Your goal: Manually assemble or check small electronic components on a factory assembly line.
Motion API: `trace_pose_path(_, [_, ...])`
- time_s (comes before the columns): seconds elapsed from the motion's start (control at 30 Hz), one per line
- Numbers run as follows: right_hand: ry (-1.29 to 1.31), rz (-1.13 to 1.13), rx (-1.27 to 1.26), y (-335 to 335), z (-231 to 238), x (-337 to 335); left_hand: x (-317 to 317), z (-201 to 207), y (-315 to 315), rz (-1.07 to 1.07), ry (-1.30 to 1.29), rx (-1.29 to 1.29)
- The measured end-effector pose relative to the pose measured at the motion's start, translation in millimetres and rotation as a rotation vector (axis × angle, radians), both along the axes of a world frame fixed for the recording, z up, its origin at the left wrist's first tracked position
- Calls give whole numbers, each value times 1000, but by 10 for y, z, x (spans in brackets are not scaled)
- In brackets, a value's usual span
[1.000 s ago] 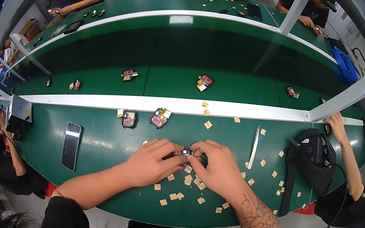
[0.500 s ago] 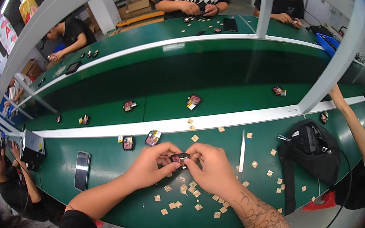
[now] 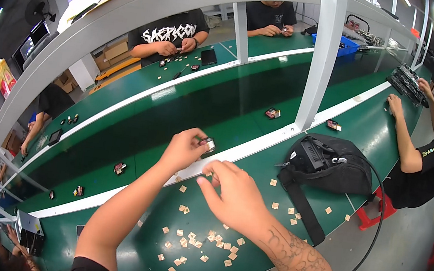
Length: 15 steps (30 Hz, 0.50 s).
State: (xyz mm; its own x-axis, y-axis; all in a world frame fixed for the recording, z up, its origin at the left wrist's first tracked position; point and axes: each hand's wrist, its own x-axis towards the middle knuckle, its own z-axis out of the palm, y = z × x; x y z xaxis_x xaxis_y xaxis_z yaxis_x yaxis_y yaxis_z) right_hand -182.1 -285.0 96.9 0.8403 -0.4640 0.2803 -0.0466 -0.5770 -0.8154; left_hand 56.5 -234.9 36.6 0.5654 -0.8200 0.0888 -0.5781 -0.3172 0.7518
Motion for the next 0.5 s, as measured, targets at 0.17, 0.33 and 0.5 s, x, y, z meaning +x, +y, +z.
trace_pose_path(0.17, [179, 73, -132, -165, -285, -597, 45, -156, -681, -120, -267, 109])
trace_pose_path(0.33, [207, -115, -276, -282, -778, -1370, -285, -26, -1444, -120, -568, 392])
trace_pose_path(0.5, [98, -227, -354, -289, -984, -1517, -551, -219, -2254, -227, -442, 209])
